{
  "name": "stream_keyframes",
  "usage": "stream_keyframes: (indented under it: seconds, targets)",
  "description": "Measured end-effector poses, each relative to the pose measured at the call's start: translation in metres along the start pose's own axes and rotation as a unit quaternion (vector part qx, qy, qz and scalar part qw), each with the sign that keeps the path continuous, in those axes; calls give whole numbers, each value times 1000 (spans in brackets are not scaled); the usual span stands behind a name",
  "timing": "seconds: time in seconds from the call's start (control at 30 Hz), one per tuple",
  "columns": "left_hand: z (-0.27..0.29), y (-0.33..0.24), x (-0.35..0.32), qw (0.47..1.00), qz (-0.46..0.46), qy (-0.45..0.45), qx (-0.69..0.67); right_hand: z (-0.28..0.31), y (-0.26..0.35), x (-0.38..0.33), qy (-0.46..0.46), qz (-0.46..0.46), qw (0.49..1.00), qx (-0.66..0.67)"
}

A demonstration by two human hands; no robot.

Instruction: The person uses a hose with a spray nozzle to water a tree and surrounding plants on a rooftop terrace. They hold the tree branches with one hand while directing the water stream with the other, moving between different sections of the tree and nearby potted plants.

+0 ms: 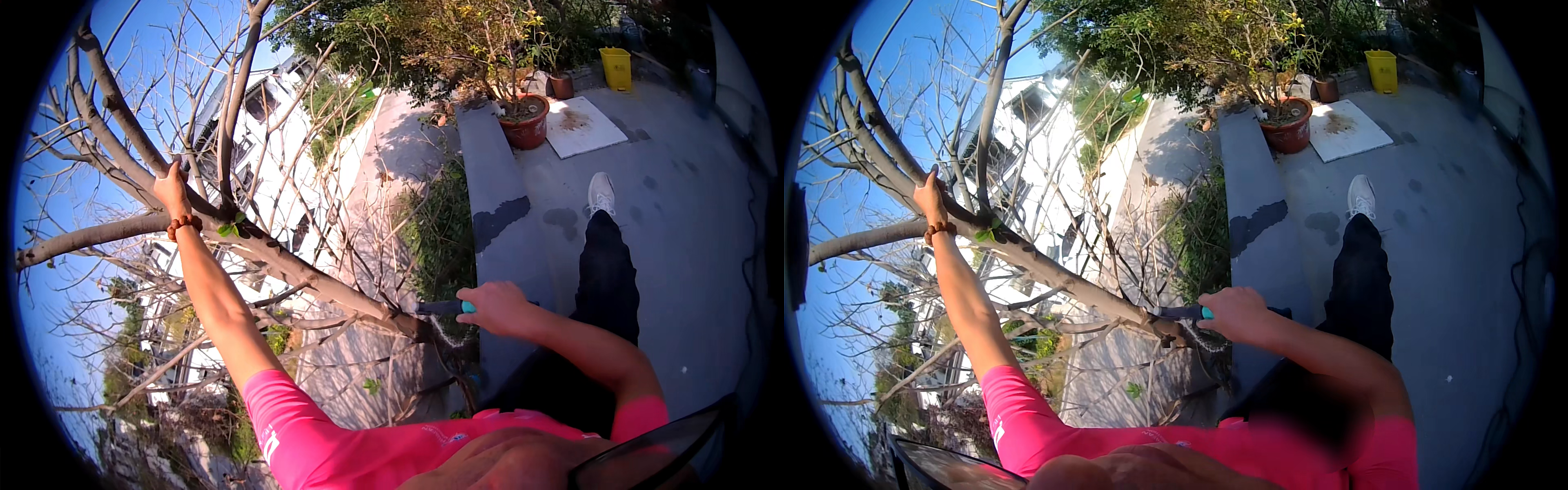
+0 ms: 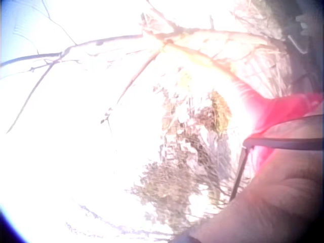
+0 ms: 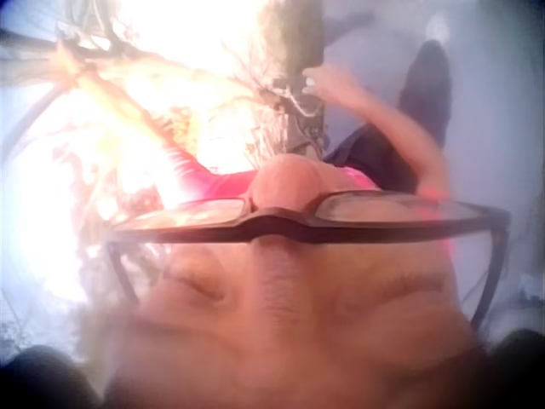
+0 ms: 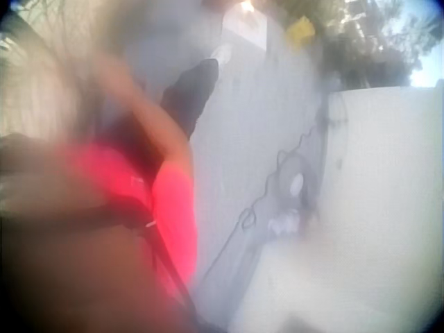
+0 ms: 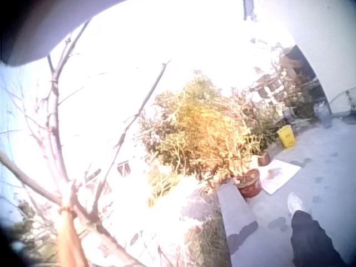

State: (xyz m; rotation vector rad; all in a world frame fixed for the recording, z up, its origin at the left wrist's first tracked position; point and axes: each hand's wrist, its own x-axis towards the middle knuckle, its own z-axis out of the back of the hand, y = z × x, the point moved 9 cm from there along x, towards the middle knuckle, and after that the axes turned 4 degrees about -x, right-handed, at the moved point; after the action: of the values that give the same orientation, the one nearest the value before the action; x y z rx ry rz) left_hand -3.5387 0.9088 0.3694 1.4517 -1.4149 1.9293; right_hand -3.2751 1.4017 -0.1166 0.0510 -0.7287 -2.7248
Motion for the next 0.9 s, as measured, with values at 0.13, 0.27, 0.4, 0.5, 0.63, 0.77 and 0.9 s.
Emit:
stream_keyframes:
  seconds: [0.13, 0.27, 0.4, 0.5, 0.63, 0.77, 0.9]
  targets:
    - [-5, 1, -3, 1000, 13, 1, 4, -7, -7, 0, -41, -22, 999, -2]
    - [5, 9, 17, 1000, -5, 0, 10, -25, -6, -12, -34, -14, 999, 6]
    - [3, 16, 22, 997, -30, -14, 67, -14, -22, -20, -36, -43, 998, 0]
    - [6, 31, 26, 1000, -15, 4, 26, 28, -38, -32, -165, -65, 984, -2]
    - [11, 35, 34, 999, -17, -2, 37, 93, -83, -53, -293, -176, 939, 42]
    - [18, 28, 25, 998, -32, -26, 48, 140, -116, -81, -403, -214, 889, 36]
    - [21, -8, -32, 934, -188, -148, 264, 151, -146, -98, -464, -212, 860, 5]
